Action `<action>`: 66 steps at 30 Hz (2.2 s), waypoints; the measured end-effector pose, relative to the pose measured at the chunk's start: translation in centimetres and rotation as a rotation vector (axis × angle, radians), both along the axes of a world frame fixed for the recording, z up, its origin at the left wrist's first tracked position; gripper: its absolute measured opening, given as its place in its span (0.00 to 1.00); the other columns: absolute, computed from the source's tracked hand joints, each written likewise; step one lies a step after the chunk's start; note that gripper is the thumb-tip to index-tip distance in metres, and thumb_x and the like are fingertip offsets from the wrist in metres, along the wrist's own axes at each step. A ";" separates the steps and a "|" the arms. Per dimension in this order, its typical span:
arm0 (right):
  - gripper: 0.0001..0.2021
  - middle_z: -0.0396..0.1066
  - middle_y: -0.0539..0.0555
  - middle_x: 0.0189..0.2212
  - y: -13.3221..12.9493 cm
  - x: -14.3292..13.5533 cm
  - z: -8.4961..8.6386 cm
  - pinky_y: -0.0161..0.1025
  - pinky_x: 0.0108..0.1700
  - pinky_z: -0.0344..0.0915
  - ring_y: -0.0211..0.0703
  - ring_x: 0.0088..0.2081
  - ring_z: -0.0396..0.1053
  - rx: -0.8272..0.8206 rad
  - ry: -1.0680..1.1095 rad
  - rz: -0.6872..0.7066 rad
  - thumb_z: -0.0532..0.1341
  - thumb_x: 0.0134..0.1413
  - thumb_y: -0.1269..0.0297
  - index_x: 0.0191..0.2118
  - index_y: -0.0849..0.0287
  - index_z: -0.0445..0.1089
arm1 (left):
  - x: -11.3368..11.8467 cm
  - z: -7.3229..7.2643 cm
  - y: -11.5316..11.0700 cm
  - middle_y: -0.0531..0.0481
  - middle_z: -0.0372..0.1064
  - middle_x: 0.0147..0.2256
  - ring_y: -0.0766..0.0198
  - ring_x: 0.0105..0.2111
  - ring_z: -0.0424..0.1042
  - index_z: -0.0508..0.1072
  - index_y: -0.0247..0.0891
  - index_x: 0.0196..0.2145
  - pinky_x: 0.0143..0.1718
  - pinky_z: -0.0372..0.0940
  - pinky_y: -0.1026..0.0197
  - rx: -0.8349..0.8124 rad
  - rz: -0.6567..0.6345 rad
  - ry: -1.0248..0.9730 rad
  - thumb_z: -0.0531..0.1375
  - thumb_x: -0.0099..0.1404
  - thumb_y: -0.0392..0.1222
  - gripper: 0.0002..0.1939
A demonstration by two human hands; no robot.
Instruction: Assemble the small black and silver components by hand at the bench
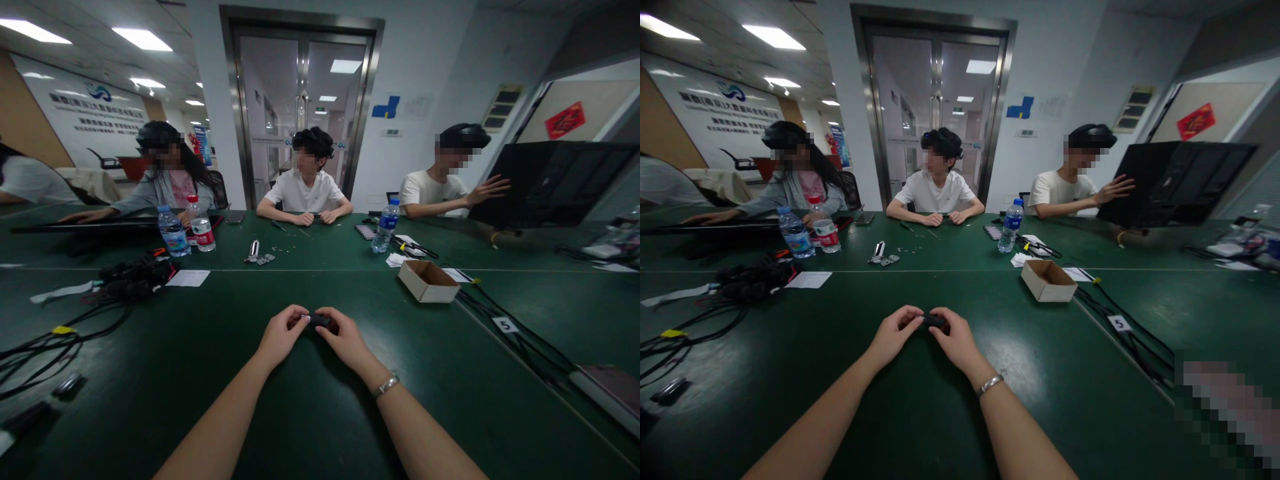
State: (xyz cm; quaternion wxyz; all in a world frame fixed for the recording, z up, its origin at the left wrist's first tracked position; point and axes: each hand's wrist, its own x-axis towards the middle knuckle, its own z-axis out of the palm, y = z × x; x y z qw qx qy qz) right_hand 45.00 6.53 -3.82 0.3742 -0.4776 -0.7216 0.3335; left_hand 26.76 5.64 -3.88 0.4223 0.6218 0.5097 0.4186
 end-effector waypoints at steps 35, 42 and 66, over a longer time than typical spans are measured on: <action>0.13 0.72 0.51 0.34 -0.3 0.0 0.5 0.37 0.36 0.64 0.38 0.33 0.67 -0.009 0.001 0.007 0.60 0.52 0.64 0.44 0.58 0.70 | -0.6 -0.1 0.3 0.48 0.72 0.43 0.60 0.45 0.70 0.73 0.41 0.40 0.48 0.63 0.57 0.034 -0.045 -0.102 0.59 0.60 0.42 0.10; 0.13 0.72 0.51 0.34 -0.4 0.0 0.6 0.36 0.37 0.64 0.38 0.32 0.67 0.019 -0.018 0.018 0.60 0.53 0.64 0.45 0.58 0.70 | -0.5 0.0 0.3 0.48 0.72 0.40 0.59 0.40 0.70 0.71 0.41 0.42 0.41 0.64 0.59 -0.014 0.060 -0.029 0.57 0.61 0.52 0.16; 0.13 0.72 0.52 0.34 -0.2 0.1 0.2 0.37 0.37 0.64 0.39 0.33 0.67 0.016 -0.029 0.018 0.60 0.53 0.63 0.45 0.58 0.70 | -0.2 0.1 0.2 0.50 0.71 0.32 0.61 0.33 0.69 0.70 0.40 0.35 0.36 0.62 0.60 -0.008 0.043 0.189 0.50 0.64 0.55 0.18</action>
